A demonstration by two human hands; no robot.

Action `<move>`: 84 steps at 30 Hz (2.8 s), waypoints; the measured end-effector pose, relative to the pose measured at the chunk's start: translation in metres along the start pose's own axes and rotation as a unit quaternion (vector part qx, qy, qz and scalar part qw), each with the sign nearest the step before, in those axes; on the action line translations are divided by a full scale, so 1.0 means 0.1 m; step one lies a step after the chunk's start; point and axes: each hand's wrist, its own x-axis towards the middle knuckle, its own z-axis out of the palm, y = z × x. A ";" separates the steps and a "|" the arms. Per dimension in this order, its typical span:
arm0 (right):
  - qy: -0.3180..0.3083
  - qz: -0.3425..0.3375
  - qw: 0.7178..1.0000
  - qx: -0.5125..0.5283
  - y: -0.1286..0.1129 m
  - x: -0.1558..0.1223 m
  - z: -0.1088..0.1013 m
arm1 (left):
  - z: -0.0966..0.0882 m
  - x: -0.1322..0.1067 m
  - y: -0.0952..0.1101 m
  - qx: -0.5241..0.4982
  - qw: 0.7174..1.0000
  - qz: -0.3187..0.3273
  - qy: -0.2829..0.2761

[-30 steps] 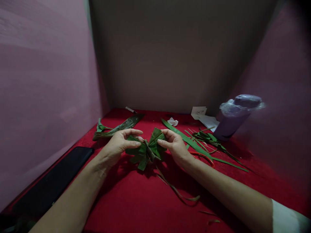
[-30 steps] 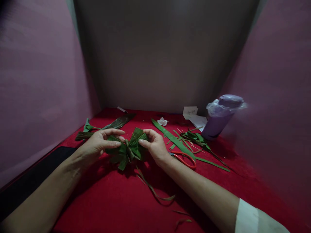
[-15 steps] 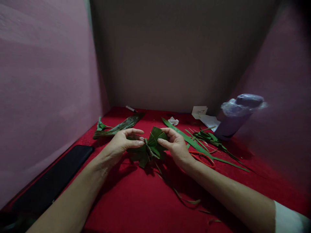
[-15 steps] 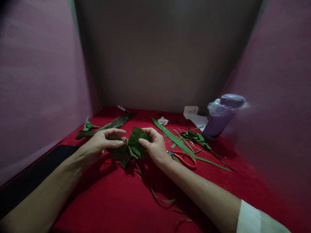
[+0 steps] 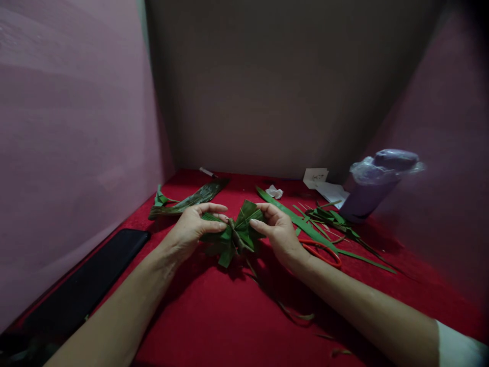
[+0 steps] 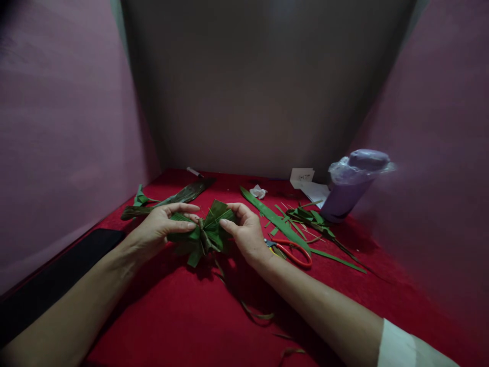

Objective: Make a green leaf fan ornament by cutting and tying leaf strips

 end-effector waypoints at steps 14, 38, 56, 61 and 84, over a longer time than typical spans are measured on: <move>0.003 -0.267 0.778 -0.568 -0.36 -0.29 0.19 | 0.07 -0.03 0.08 -0.017 0.992 0.069 0.101; 0.019 -0.305 0.703 -0.642 -0.19 -0.31 0.22 | 0.20 -0.02 -0.04 -0.023 0.988 0.129 0.086; 0.025 -0.312 0.742 -0.593 -0.18 -0.29 0.22 | 0.28 -0.04 -0.06 0.032 0.975 0.191 0.109; 0.023 -0.306 0.742 -0.597 -0.18 -0.29 0.22 | 0.33 -0.06 -0.05 0.055 0.967 0.214 0.124; 0.034 -0.307 0.755 -0.578 -0.18 -0.28 0.24 | 0.34 -0.08 -0.11 0.136 0.944 0.260 0.152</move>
